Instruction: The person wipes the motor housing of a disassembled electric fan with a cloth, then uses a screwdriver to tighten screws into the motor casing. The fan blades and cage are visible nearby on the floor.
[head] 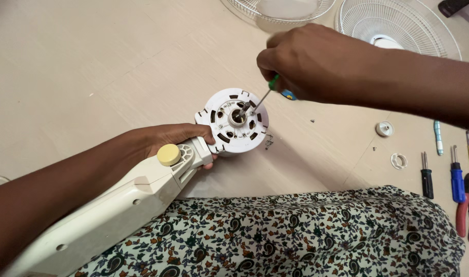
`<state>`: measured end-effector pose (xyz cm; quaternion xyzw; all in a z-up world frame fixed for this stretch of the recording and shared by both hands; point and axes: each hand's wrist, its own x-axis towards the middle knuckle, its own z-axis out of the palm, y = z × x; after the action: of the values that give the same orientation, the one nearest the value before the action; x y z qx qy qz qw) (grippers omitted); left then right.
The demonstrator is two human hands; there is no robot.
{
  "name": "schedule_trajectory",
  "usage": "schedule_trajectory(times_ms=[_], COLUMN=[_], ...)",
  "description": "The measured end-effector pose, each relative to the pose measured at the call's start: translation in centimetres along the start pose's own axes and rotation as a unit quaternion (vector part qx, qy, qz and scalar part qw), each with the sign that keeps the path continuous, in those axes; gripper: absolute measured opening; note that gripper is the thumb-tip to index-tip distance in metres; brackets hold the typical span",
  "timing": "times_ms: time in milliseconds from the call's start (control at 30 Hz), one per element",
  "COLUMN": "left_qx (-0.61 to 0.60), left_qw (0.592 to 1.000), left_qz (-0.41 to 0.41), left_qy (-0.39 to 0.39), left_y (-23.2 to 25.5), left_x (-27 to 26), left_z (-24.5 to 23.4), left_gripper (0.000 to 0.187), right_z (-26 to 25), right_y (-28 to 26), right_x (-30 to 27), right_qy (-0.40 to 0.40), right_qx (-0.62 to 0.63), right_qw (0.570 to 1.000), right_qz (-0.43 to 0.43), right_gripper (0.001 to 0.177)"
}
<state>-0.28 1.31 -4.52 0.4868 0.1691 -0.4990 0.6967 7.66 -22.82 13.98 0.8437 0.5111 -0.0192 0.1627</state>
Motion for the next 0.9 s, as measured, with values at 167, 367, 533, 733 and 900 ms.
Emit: schedule_trajectory(times_ms=[167,367,533,733,900], left_qx=[0.013,0.014,0.021,0.012,0.011], left_qw=[1.0,1.0,1.0,1.0,1.0], left_qz=[-0.001,-0.007,-0.001,-0.009,-0.009], left_qy=[0.019,0.009,0.017,0.015,0.014], left_y=[0.0,0.0,0.0,-0.1,-0.1], left_x=[0.0,0.0,-0.1,0.1,0.1], left_z=[0.1,0.2,0.1,0.0,0.0], left_gripper=[0.028,0.027,0.026,0.027,0.027], right_z=[1.2,0.1,-0.2,-0.3,0.4], right_y=[0.0,0.1,-0.8,-0.1,-0.5], right_x=[0.4,0.1,0.2,0.2,0.7], right_qy=[0.017,0.046,-0.093,-0.011,-0.016], right_qx=[-0.071,-0.027,-0.033,-0.023,0.015], right_qw=[0.997,0.995,0.994,0.999,1.0], right_qz=[-0.035,-0.085,0.054,-0.038,0.006], right_gripper=[0.024,0.018,0.03,0.015,0.03])
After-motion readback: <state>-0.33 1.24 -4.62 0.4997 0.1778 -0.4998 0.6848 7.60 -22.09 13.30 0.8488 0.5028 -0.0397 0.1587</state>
